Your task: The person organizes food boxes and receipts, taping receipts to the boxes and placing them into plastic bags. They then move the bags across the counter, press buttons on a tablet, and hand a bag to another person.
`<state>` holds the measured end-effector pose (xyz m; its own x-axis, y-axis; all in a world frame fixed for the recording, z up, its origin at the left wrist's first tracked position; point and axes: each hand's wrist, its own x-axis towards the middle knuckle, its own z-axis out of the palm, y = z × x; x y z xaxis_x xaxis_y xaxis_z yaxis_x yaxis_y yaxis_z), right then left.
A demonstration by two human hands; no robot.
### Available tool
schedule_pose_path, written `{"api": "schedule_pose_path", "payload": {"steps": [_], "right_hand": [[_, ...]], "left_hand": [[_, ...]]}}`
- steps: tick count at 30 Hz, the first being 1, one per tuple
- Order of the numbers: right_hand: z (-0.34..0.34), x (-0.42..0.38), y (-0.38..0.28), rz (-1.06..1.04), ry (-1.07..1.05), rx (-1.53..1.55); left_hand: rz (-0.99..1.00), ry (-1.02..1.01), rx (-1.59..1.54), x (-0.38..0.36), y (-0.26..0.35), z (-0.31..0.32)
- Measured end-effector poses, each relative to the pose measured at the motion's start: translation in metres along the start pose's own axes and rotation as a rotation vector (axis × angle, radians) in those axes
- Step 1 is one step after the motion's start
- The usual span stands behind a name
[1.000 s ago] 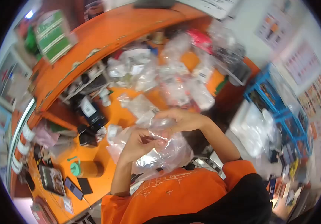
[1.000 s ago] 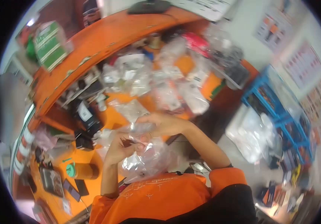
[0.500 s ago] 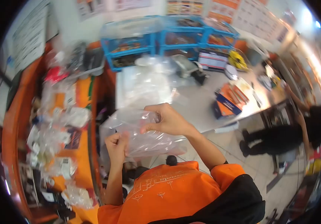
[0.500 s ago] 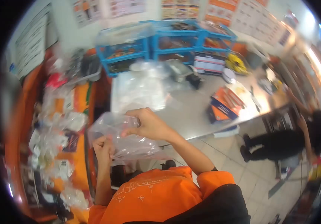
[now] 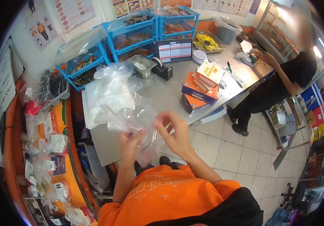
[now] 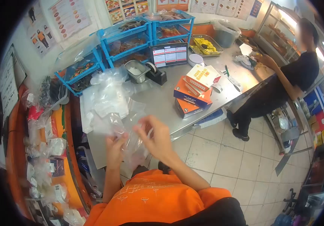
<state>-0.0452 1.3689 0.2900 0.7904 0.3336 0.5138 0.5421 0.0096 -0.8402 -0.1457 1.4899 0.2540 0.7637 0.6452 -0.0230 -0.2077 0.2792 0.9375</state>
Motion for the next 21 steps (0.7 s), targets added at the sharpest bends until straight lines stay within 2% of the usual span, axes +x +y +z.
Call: {"api": "schedule_pose_path", "payload": {"steps": [2,3,5,6,8,9,11,13,15,16,17,19,20,21], "right_hand": [[-0.010,-0.014,-0.002,0.243,-0.459,0.088],[-0.011,-0.020,0.007,0.245,-0.454,0.090],[-0.009,-0.033,0.037,0.465,-0.452,0.297],[-0.010,-0.039,0.045,0.467,-0.450,0.299],[-0.018,-0.045,0.056,1.044,-0.109,1.125],[-0.029,-0.039,0.052,1.043,-0.113,1.124],[-0.067,-0.023,0.036,1.203,-0.044,1.268],[-0.110,-0.024,0.033,1.115,-0.404,0.940],[-0.138,-0.010,-0.004,0.698,-0.677,0.243],[-0.155,-0.007,-0.009,0.698,-0.674,0.244],[-0.172,-0.004,-0.011,0.697,-0.634,0.243],[-0.170,0.001,-0.021,0.698,-0.594,0.238],[-0.148,0.004,-0.030,0.472,-0.487,0.008],[-0.132,0.004,-0.035,0.239,-0.374,-0.216]], "left_hand": [[0.322,-0.018,0.318,0.001,-0.037,0.006],[0.321,-0.023,0.321,-0.004,-0.042,0.014],[0.156,0.015,0.479,-0.013,-0.049,0.028],[0.299,-0.080,0.555,-0.010,-0.020,0.040],[0.252,-0.158,0.627,-0.012,-0.014,0.017],[0.206,-0.231,0.694,-0.010,-0.004,0.007],[0.245,-0.173,0.773,-0.015,0.026,-0.013],[0.349,-0.091,0.917,-0.027,0.052,-0.045],[0.457,0.121,0.986,-0.047,0.095,-0.071],[0.472,0.258,0.989,-0.056,0.116,-0.077],[0.474,0.251,0.990,-0.055,0.110,-0.079],[0.903,0.374,0.830,-0.049,0.086,-0.085],[0.783,0.530,0.554,-0.029,0.077,-0.043],[0.457,0.408,0.615,-0.033,0.063,-0.050]]}}
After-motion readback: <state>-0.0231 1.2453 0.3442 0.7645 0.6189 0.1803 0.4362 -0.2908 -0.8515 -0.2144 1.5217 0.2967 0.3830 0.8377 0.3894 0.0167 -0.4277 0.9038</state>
